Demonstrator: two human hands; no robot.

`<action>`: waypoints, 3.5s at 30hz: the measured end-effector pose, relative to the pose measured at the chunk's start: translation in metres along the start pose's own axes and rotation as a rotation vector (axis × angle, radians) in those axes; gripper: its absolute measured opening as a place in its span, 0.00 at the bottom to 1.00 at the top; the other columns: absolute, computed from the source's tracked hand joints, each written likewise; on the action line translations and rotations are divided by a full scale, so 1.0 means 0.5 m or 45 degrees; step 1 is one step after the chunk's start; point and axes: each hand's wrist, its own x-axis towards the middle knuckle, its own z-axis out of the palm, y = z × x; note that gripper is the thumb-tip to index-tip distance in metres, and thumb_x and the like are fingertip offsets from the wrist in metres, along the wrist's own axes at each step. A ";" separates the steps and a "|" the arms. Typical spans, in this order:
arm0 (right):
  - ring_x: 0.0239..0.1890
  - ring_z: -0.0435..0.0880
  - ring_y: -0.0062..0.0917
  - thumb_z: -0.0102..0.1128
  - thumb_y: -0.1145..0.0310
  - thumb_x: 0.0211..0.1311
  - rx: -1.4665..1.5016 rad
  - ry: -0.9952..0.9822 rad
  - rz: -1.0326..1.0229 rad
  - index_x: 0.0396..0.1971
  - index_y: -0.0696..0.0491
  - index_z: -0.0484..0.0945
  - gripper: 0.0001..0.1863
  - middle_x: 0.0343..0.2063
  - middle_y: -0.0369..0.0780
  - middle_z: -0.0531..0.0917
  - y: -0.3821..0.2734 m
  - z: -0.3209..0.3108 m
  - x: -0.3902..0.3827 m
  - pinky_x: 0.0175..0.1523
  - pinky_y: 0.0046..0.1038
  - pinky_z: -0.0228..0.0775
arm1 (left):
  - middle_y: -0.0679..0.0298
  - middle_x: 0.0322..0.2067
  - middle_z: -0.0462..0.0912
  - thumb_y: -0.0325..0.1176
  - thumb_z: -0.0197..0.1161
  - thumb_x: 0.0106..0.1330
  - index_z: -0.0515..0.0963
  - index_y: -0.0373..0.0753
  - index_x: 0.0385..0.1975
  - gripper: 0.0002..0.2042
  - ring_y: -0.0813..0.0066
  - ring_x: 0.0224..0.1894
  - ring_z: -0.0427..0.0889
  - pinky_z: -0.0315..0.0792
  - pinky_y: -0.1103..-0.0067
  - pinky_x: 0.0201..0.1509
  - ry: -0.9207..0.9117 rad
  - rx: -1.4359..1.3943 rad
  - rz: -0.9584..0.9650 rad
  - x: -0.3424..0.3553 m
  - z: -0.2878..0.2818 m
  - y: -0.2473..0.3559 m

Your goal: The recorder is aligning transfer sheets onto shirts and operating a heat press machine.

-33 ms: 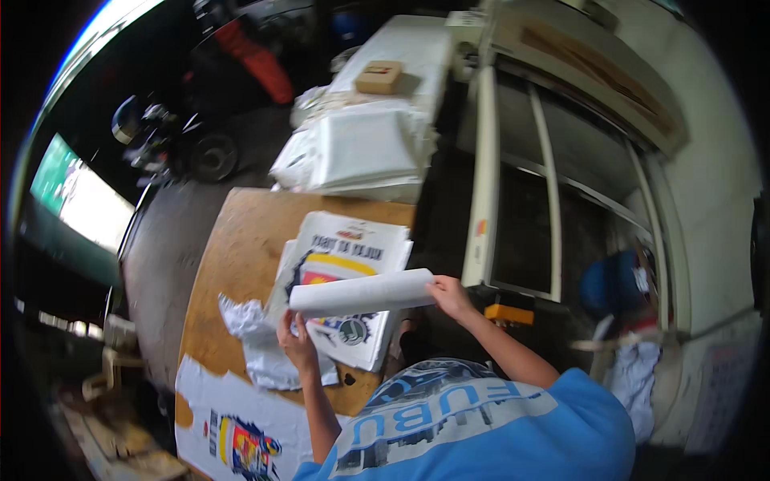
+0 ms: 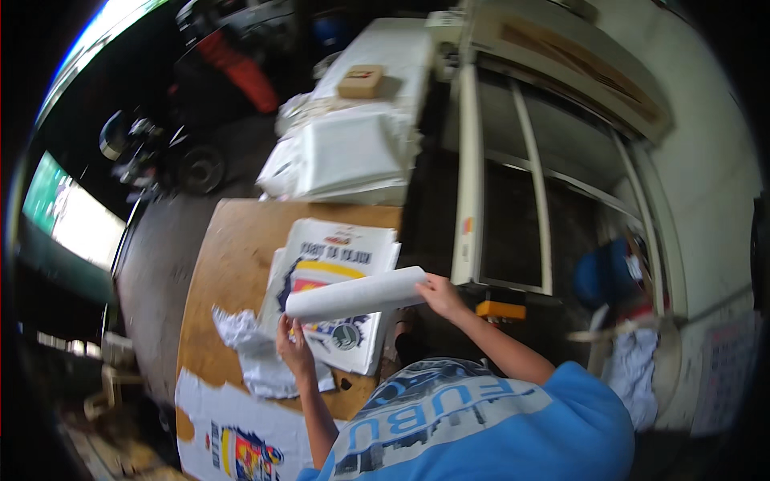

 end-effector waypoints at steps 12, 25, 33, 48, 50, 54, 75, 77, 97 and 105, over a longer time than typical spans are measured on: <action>0.49 0.69 0.46 0.54 0.67 0.51 -0.090 0.329 -0.218 0.55 0.66 0.53 0.33 0.47 0.59 0.68 -0.102 -0.046 -0.012 0.54 0.34 0.61 | 0.63 0.30 0.76 0.30 0.53 0.62 0.65 0.33 0.53 0.19 0.82 0.33 0.72 0.67 0.85 0.38 -0.323 -0.501 -0.054 0.001 -0.019 0.085; 0.33 0.76 0.41 0.60 0.74 0.46 -0.064 0.593 -0.719 0.36 0.58 0.66 0.16 0.30 0.50 0.75 -0.169 -0.091 0.044 0.37 0.34 0.69 | 0.64 0.34 0.77 0.41 0.54 0.62 0.72 0.34 0.38 0.15 0.79 0.39 0.75 0.68 0.82 0.44 -0.523 -1.159 -0.660 -0.010 0.006 0.060; 0.26 0.74 0.48 0.53 0.69 0.56 -0.076 0.646 -0.462 0.30 0.55 0.61 0.10 0.18 0.50 0.71 -0.203 -0.181 0.084 0.25 0.34 0.63 | 0.67 0.28 0.71 0.48 0.48 0.63 0.71 0.31 0.26 0.22 0.81 0.30 0.66 0.63 0.84 0.40 -0.804 -0.230 -0.401 0.007 0.020 0.107; 0.27 0.73 0.17 0.53 0.68 0.57 0.353 0.651 -0.305 0.34 0.61 0.70 0.11 0.24 0.37 0.77 -0.141 -0.249 0.226 0.32 0.22 0.66 | 0.60 0.36 0.76 0.31 0.66 0.49 0.71 0.34 0.44 0.21 0.76 0.40 0.74 0.69 0.81 0.43 -1.363 -0.504 -0.169 0.092 0.053 0.227; 0.25 0.71 0.15 0.53 0.69 0.57 0.435 0.584 -0.281 0.34 0.60 0.70 0.10 0.23 0.35 0.76 -0.145 -0.249 0.251 0.30 0.20 0.64 | 0.62 0.34 0.77 0.30 0.66 0.50 0.71 0.34 0.44 0.21 0.77 0.37 0.75 0.70 0.82 0.40 -1.079 -0.605 -0.015 0.104 0.078 0.215; 0.23 0.67 0.12 0.53 0.71 0.56 0.545 0.462 -0.196 0.34 0.58 0.71 0.07 0.23 0.31 0.73 -0.125 -0.241 0.316 0.27 0.16 0.60 | 0.68 0.28 0.78 0.30 0.67 0.50 0.74 0.34 0.39 0.17 0.82 0.30 0.76 0.70 0.84 0.34 -0.828 -0.887 -0.177 0.141 0.093 0.210; 0.16 0.60 0.09 0.52 0.68 0.55 0.770 0.166 -0.596 0.59 0.53 0.56 0.30 0.17 0.30 0.70 -0.367 -0.197 0.774 0.20 0.15 0.53 | 0.70 0.30 0.77 0.40 0.55 0.61 0.76 0.35 0.35 0.13 0.86 0.32 0.72 0.66 0.87 0.33 -0.203 -1.026 0.119 0.674 0.342 0.288; 0.15 0.61 0.09 0.54 0.71 0.54 0.757 0.305 -0.506 0.57 0.52 0.59 0.29 0.16 0.30 0.70 -0.324 -0.181 0.845 0.18 0.15 0.53 | 0.70 0.31 0.77 0.35 0.57 0.60 0.73 0.35 0.44 0.15 0.86 0.34 0.72 0.67 0.87 0.35 -0.269 -0.856 0.087 0.719 0.388 0.250; 0.58 0.59 0.37 0.55 0.68 0.52 -0.800 0.651 -0.835 0.58 0.46 0.57 0.31 0.59 0.43 0.56 -0.132 0.028 0.967 0.58 0.38 0.53 | 0.52 0.32 0.78 0.32 0.58 0.57 0.74 0.45 0.46 0.15 0.71 0.35 0.77 0.68 0.78 0.40 -0.414 0.052 -0.158 0.644 0.660 -0.062; 0.64 0.47 0.33 0.46 0.52 0.58 -1.121 0.127 -0.488 0.58 0.30 0.58 0.25 0.62 0.30 0.51 0.030 0.123 1.024 0.62 0.51 0.38 | 0.55 0.38 0.70 0.30 0.55 0.58 0.72 0.39 0.45 0.15 0.63 0.40 0.72 0.66 0.76 0.47 -0.283 0.187 -0.027 0.591 0.618 -0.069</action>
